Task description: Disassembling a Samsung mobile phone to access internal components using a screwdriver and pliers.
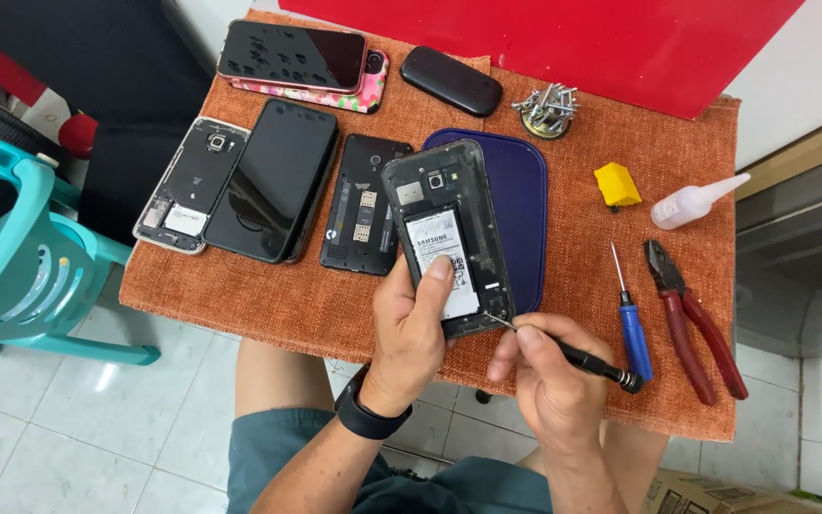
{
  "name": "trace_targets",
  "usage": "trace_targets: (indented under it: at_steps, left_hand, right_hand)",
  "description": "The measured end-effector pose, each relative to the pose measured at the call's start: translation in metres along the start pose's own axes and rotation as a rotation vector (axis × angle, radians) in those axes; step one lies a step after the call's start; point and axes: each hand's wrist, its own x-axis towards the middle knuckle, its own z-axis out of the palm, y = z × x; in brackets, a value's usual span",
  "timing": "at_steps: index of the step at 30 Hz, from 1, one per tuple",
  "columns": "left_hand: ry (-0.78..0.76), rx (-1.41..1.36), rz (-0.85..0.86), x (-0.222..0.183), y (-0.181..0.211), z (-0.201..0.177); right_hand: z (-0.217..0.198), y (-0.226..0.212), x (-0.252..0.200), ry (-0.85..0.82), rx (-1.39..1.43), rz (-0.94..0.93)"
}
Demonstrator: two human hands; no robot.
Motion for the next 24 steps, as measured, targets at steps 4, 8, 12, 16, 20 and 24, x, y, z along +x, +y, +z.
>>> trace_targets:
  at_steps: [4, 8, 12, 16, 20, 24]
  left_hand:
    - [-0.017, -0.015, 0.055, 0.000, -0.002, 0.000]
    - [-0.016, 0.009, 0.052, -0.002, -0.004, 0.000]
    - [-0.012, -0.004, 0.036, -0.002, -0.001, 0.001]
    - [-0.017, 0.004, 0.060, -0.002, -0.003, 0.000]
    - [-0.036, 0.016, 0.037, -0.001, 0.000, 0.001]
    - [-0.063, 0.094, 0.089, -0.002, 0.000, -0.001]
  right_hand:
    - [0.002, 0.001, -0.001, 0.016, -0.049, -0.014]
    - [0.002, 0.000, -0.002, 0.047, -0.056, -0.020]
    - [0.005, -0.002, -0.002, 0.042, -0.064, -0.029]
    - [0.005, -0.001, -0.003, 0.021, -0.066, -0.052]
    - [0.004, -0.001, -0.002, 0.023, -0.065, -0.035]
    - [-0.005, -0.005, 0.003, -0.013, 0.003, 0.035]
